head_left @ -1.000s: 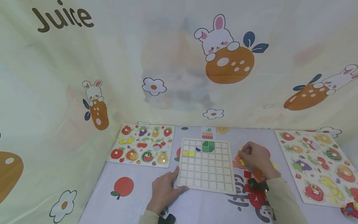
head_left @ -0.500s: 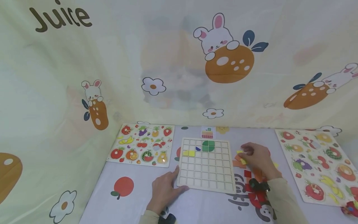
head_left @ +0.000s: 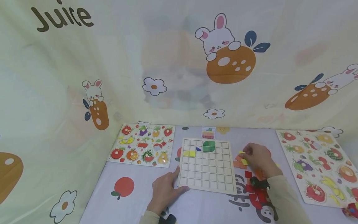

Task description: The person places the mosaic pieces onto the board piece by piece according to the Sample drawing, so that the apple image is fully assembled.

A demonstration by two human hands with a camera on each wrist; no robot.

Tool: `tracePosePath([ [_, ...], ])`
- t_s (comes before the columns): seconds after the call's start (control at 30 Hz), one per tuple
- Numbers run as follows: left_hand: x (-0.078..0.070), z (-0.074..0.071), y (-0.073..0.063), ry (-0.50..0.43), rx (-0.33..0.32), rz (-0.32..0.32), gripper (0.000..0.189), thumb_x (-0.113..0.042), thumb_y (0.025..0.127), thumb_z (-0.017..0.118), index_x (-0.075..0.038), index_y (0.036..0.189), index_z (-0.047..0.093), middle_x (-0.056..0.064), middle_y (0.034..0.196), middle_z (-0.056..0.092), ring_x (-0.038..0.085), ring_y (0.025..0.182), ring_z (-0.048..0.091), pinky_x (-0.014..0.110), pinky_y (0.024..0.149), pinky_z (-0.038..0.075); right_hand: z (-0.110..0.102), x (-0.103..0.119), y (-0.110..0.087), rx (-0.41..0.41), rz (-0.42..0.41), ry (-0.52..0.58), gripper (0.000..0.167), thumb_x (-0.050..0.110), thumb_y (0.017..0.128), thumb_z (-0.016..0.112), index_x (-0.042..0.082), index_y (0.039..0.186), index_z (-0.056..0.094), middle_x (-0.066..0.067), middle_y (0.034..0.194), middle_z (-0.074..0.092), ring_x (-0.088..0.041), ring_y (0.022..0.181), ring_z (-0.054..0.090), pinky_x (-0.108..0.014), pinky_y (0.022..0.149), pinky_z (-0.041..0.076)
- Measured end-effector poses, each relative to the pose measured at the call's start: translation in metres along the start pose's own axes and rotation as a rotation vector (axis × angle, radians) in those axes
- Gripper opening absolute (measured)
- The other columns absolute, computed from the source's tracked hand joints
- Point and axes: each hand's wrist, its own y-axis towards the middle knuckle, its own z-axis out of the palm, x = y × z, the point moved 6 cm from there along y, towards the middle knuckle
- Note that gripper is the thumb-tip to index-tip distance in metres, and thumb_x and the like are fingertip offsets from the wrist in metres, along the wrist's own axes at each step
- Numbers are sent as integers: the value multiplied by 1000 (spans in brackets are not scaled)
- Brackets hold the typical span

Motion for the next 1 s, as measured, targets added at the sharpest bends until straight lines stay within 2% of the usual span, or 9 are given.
tracePosePath([
  [0.1, 0, 0, 0, -3, 5, -5, 91, -71, 77, 83, -27, 153, 59, -12, 66, 42, 5, 59, 32, 25, 60, 25, 0, 0, -1, 10, 7, 22, 42, 32, 92, 84, 0, 111, 65, -17, 100, 68, -28, 87, 60, -37, 73, 53],
  [0.23, 1, 1, 0, 1, 13, -9, 91, -71, 77, 82, -27, 153, 58, -12, 66, 42, 5, 60, 33, 25, 61, 25, -2, 1, -5, -13, -25, 62, 42, 36, 95, 79, 0, 110, 64, -19, 103, 71, -27, 86, 64, -37, 72, 53],
  [0.37, 1, 1, 0, 9, 12, -11, 91, -71, 77, 83, -27, 153, 58, -12, 66, 42, 5, 60, 33, 25, 61, 25, -4, 2, -6, -74, -32, 132, 41, 38, 100, 72, 1, 113, 60, -25, 110, 72, -28, 86, 68, -36, 70, 53],
  [0.5, 1, 2, 0, 8, 15, -12, 91, -71, 77, 83, -27, 153, 58, -11, 66, 42, 5, 60, 33, 25, 61, 25, -5, 0, -7, -158, 11, 199, 43, 42, 101, 70, 3, 114, 57, -26, 114, 70, -31, 89, 67, -32, 69, 51],
  [0.63, 0, 2, 0, 6, 17, -10, 91, -70, 77, 83, -27, 153, 58, -11, 66, 42, 5, 60, 33, 25, 61, 25, -6, 2, -8, -231, 11, 223, 46, 46, 98, 72, 5, 112, 59, -20, 107, 69, -29, 89, 62, -32, 68, 48],
  [0.73, 0, 2, 0, 7, 15, -11, 91, -70, 77, 83, -27, 153, 58, -12, 66, 42, 5, 59, 33, 25, 61, 25, -4, 4, -9, -248, 5, 257, 49, 51, 95, 76, 7, 107, 61, -13, 93, 68, -25, 79, 60, -32, 62, 46],
  [0.83, 0, 1, 0, 8, 14, -10, 91, -71, 77, 82, -27, 154, 58, -12, 66, 42, 5, 59, 33, 25, 61, 25, 0, 4, -9, -257, 12, 301, 52, 57, 91, 80, 9, 102, 63, -10, 87, 69, -23, 72, 61, -31, 59, 45],
  [0.9, 1, 1, 0, 8, 14, -8, 92, -71, 77, 83, -27, 154, 58, -11, 66, 42, 5, 59, 33, 25, 61, 25, 3, 4, -8, -267, -1, 318, 51, 57, 90, 80, 10, 103, 66, -11, 92, 71, -23, 76, 63, -29, 60, 48],
  [1.0, 1, 2, 0, 8, 14, -4, 91, -70, 77, 83, -27, 154, 58, -11, 66, 42, 5, 59, 33, 25, 60, 25, 5, 7, -8, -283, -39, 350, 49, 54, 92, 79, 9, 111, 69, -16, 109, 75, -28, 88, 69, -25, 67, 51],
])
